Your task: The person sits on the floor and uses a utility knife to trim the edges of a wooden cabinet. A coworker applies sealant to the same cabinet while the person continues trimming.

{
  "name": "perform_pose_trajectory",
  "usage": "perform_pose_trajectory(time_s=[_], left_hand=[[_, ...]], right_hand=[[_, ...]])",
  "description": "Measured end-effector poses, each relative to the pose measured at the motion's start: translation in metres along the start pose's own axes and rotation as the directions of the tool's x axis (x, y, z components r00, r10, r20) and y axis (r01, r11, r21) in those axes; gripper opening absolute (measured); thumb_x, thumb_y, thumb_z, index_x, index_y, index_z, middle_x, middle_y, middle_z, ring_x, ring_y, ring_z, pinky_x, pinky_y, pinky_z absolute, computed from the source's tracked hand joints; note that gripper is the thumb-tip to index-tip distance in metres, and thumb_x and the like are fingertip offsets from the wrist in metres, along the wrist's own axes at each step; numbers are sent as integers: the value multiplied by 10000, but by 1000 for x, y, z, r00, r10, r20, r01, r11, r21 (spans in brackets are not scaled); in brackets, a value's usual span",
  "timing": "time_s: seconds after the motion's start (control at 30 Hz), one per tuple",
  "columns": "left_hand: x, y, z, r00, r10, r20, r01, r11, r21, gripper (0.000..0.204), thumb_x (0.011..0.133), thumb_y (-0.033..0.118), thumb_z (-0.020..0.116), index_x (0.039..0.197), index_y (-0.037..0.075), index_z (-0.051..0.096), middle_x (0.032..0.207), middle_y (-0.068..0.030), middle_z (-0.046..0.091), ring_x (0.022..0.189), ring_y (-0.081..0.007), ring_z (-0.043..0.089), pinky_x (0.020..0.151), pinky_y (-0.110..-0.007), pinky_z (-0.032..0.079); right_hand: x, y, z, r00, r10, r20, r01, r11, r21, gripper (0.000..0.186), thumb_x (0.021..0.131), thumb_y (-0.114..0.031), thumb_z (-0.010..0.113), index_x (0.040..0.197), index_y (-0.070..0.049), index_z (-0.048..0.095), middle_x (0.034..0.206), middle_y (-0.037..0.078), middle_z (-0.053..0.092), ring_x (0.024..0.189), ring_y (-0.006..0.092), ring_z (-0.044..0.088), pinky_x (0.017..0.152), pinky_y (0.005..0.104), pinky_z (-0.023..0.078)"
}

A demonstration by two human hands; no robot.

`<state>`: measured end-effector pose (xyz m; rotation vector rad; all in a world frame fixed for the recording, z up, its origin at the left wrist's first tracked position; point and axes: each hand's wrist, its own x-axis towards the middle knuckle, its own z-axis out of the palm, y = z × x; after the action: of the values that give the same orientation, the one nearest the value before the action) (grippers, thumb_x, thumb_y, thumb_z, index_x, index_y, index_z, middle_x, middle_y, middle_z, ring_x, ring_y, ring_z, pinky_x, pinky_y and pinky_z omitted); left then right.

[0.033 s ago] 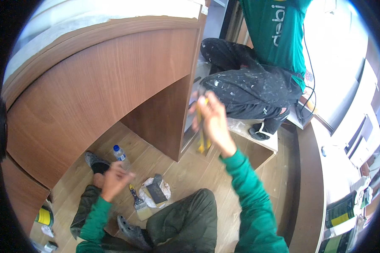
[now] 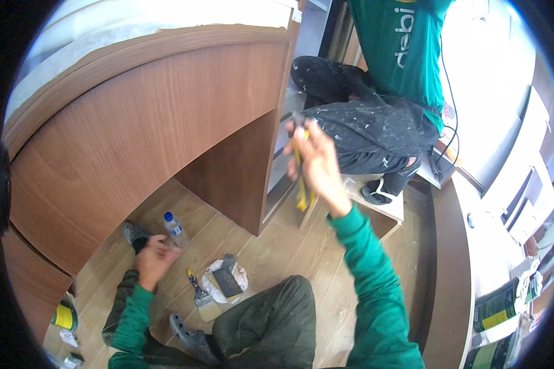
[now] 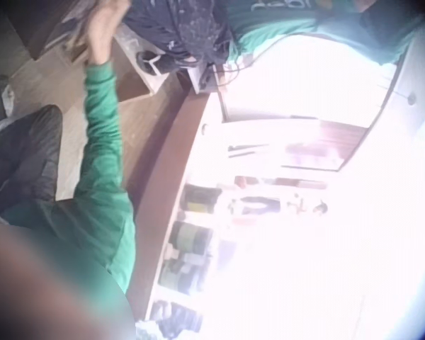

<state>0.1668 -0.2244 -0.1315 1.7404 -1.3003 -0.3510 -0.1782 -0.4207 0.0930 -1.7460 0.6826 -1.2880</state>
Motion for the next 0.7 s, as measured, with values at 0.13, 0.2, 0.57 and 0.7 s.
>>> perform_pose_trajectory(time_s=[0.13, 0.2, 0.57, 0.7], left_hand=[[19, -79, -59, 879, -426, -214, 462, 872, 160, 561, 861, 295, 815, 1230, -91, 645, 1002, -279, 718, 946, -401, 702, 850, -446, 552], [10, -160, -85, 877, -388, -283, 449, 871, 198, 640, 872, 366, 795, 1261, -118, 643, 1181, -335, 676, 1140, -458, 648, 986, -475, 510], [-38, -242, -93, 602, -765, -229, 735, 419, 532, 818, 933, 719, 560, 1313, 3, 671, 1389, -256, 635, 1284, -435, 610, 1085, -530, 474], [-30, -230, -77, 569, -771, -287, 763, 364, 535, 847, 942, 740, 528, 1336, 1, 655, 1382, -265, 635, 1290, -452, 601, 1076, -538, 479]], right_hand=[[59, -47, -24, 983, -155, 96, 181, 890, -418, 315, 1136, -279, 419, 1228, -32, 590, 720, 43, 592, 480, 105, 562, 441, 259, 454], [93, -60, -26, 983, -142, 115, 182, 807, -562, 291, 1119, -264, 457, 1191, -32, 617, 706, 56, 601, 480, 122, 586, 452, 282, 475], [157, -60, -26, 859, -456, 231, 393, 299, -870, 293, 1071, -291, 493, 1076, -39, 641, 868, 238, 713, 851, 446, 704, 760, 551, 541], [136, -59, -21, 796, -565, 217, 331, 107, -938, 335, 1056, -324, 520, 1184, -83, 714, 991, 189, 741, 925, 406, 712, 836, 502, 551]])
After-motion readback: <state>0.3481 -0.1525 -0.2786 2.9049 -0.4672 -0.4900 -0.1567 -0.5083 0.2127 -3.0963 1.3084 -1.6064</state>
